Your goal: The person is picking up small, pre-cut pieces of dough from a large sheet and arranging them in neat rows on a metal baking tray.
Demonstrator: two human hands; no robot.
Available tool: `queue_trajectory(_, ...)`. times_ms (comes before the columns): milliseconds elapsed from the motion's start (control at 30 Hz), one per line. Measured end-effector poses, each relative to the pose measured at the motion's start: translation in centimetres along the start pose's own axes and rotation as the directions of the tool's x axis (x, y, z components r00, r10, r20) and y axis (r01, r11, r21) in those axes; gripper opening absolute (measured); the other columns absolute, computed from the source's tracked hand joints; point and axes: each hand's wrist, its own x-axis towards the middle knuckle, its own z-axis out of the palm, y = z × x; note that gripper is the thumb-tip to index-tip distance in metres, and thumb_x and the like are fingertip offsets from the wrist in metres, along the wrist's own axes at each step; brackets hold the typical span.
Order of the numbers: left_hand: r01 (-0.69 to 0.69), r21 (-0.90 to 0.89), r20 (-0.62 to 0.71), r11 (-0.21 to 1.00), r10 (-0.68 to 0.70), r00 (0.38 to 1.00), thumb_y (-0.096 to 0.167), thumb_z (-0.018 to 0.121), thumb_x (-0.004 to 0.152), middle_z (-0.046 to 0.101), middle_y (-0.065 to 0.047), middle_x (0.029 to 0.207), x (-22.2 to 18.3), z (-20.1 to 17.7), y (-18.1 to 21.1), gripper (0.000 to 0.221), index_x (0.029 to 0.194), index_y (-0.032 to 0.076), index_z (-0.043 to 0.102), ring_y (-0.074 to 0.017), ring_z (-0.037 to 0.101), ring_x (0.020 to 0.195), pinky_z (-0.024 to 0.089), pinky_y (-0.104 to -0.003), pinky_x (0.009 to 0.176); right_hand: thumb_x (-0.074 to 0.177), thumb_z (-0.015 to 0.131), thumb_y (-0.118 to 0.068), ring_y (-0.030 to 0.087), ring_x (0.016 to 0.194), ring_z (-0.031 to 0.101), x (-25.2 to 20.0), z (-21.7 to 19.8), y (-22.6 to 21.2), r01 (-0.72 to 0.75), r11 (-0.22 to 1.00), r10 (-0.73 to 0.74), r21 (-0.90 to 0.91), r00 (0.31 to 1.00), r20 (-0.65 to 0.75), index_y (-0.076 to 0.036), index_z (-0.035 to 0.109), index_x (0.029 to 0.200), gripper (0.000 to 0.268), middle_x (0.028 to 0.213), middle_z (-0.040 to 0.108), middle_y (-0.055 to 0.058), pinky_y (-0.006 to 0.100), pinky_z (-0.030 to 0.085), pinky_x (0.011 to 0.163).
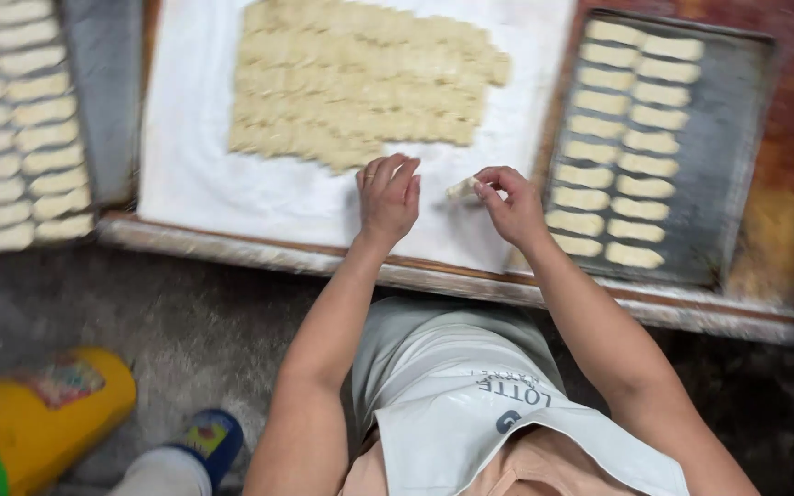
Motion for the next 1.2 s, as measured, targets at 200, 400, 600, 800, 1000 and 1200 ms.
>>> queue_trajectory(200, -0.048, -0.158, 0.125, 0.986, 0.068, 0.99, 0.023, 0.063, 0.096, 0.062, -0.001, 0.106, -1.1, 8.4, 12.9, 0.015, 0.109, 0.018, 0.07, -0.0223, 0.059, 0.105, 0.04, -0.038, 0.086, 0.094, 0.071, -0.008, 0.02, 0.085, 0.067, -8.8, -19.2, 7.4, -0.1, 0.994, 0.082, -0.052, 0.96, -0.266, -0.006, 0.071, 0.106, 0.012, 0.09, 0.07, 0.012, 0.035, 0.054, 0.078)
queue_trajectory(400, -0.15, -0.235, 0.189, 0.961, 0.196, 0.962, 0.026, 0.068, 0.089, 0.064, 0.0, 0.102, -3.7, 18.5, 27.5, 0.014, 0.102, 0.021, 0.071, -0.0227, 0.063, 0.101, 0.043, -0.039, 0.083, 0.091, 0.069, -0.012, 0.02, 0.063, 0.065, -18.2, -32.9, 15.9, -0.345, 0.931, 0.281, -0.116, 0.884, -0.374, -0.011, 0.071, 0.098, 0.007, 0.073, 0.069, 0.01, 0.033, 0.051, 0.06)
queue_trajectory(600, -0.191, -0.14, 0.309, 0.972, 0.226, 0.924, 0.031, 0.07, 0.085, 0.066, 0.003, 0.099, -6.4, 22.4, 34.9, 0.017, 0.1, 0.023, 0.072, -0.0211, 0.062, 0.1, 0.044, -0.04, 0.083, 0.098, 0.062, -0.028, 0.04, 0.1, 0.067, -22.1, -33.1, 21.8, -0.336, 0.839, 0.247, -0.428, 0.936, -0.25, -0.016, 0.075, 0.108, 0.021, 0.109, 0.07, 0.015, 0.05, 0.054, 0.086)
queue_trajectory(800, -0.223, -0.032, 0.421, 0.974, 0.216, 0.881, 0.034, 0.068, 0.083, 0.064, 0.001, 0.098, -6.2, 24.2, 38.3, 0.021, 0.1, 0.022, 0.071, -0.0222, 0.058, 0.102, 0.04, -0.04, 0.086, 0.093, 0.064, -0.029, 0.033, 0.102, 0.059, -21.2, -33.4, 18.8, 0.053, 0.755, -0.09, -0.654, 0.996, -0.024, -0.015, 0.075, 0.114, 0.027, 0.11, 0.067, 0.008, 0.042, 0.047, 0.089)
queue_trajectory(1000, -0.197, -0.015, 0.466, 0.98, 0.181, 0.866, 0.034, 0.066, 0.079, 0.063, 0.007, 0.087, -7.5, 27.3, 38.1, 0.007, 0.083, 0.029, 0.071, -0.0192, 0.055, 0.098, 0.039, -0.039, 0.084, 0.093, 0.058, -0.036, 0.023, 0.101, 0.051, -20.9, -31.2, 22.9, 0.049, 0.681, -0.169, -0.73, 0.981, -0.092, -0.025, 0.07, 0.088, 0.017, 0.101, 0.061, -0.005, 0.037, 0.043, 0.083)
queue_trajectory(1200, -0.234, 0.034, 0.408, 0.972, 0.2, 0.891, 0.044, 0.063, 0.086, 0.062, 0.005, 0.096, -7.4, 27.1, 38.0, 0.016, 0.089, 0.03, 0.073, -0.0202, 0.053, 0.106, 0.037, -0.04, 0.088, 0.091, 0.059, -0.036, 0.024, 0.109, 0.049, -21.9, -31.2, 22.3, 0.019, 0.567, -0.211, -0.823, 0.97, -0.123, -0.028, 0.069, 0.085, 0.014, 0.109, 0.06, -0.006, 0.038, 0.042, 0.083)
